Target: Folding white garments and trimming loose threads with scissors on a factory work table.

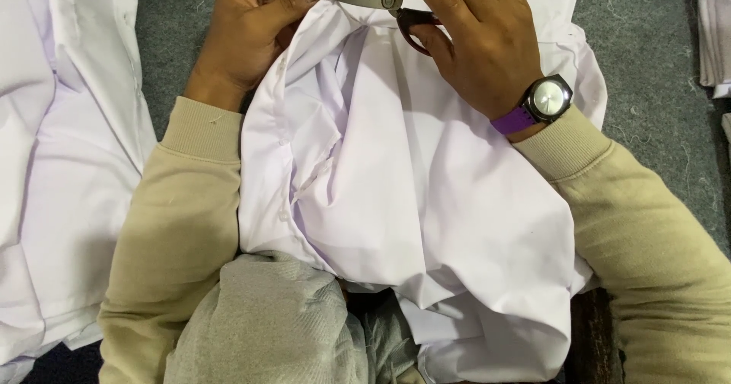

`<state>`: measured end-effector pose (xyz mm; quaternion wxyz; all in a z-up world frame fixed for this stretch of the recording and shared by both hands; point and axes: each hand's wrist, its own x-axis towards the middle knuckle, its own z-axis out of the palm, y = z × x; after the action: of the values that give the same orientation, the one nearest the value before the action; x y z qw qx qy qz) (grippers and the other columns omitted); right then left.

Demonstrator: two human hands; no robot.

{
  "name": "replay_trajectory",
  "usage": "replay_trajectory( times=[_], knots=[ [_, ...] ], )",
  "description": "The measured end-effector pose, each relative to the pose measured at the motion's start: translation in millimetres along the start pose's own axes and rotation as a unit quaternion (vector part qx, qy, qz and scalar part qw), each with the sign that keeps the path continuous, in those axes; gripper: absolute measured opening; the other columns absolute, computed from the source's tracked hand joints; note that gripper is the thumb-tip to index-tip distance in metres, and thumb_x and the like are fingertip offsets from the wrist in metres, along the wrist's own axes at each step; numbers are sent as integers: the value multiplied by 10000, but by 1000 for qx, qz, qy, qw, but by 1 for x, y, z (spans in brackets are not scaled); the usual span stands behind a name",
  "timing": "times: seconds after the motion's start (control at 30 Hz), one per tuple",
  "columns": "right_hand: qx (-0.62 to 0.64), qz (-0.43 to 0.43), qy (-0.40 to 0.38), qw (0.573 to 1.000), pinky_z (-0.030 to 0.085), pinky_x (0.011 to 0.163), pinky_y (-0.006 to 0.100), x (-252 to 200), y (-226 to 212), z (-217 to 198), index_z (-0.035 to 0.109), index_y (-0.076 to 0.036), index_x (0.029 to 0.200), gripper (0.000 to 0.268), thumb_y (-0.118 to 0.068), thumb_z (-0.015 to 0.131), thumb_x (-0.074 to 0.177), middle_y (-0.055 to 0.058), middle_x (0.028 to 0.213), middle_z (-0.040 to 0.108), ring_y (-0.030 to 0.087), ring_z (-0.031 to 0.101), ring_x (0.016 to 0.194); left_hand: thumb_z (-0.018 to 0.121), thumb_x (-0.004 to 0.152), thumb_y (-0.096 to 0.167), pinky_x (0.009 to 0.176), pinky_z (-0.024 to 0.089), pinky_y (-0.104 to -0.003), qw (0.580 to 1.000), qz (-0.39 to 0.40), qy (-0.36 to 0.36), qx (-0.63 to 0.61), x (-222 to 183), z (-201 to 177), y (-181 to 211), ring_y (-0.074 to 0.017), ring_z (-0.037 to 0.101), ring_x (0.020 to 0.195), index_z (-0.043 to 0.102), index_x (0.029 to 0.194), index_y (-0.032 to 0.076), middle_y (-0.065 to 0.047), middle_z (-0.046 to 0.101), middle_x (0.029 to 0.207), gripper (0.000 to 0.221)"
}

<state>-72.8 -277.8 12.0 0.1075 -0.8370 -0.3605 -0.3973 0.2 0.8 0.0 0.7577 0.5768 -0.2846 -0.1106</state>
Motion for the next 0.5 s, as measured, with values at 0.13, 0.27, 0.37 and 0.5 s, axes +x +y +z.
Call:
replay_trajectory(
  times=[0.13,0.27,0.37,0.5],
  knots=[
    [-12,-3,-10,1000,514,887,449,-1,0,0,667,33,1299,515,75,989,898,178,1264,688,350,639,1095,696,1025,64,928,598,-231,1000,9,-5,3,1,-2,-3,-118,721,1013,715,1098,92,-28,752,1101,81],
    [-4,-10,-5,1000,517,909,463,2,-2,-1,680,48,1296,376,35,916,1004,183,1293,686,362,642,1115,676,1029,66,927,603,-227,1000,1,-9,4,-1,4,5,-122,726,1011,723,1106,76,-33,755,1092,91],
    [2,1,-1,1000,507,880,463,2,-2,-1,672,51,1290,407,96,914,966,190,1252,692,372,643,1071,673,1028,42,908,605,-226,1000,-2,-6,11,-2,3,4,-115,725,1007,716,1118,85,-27,755,1102,109],
    [21,28,1,999,507,908,489,-4,1,0,647,44,1331,468,103,916,952,201,1283,672,406,622,1083,682,997,61,743,525,-178,997,-33,43,57,0,2,9,-58,670,838,724,1037,91,3,746,991,66]
  ],
)
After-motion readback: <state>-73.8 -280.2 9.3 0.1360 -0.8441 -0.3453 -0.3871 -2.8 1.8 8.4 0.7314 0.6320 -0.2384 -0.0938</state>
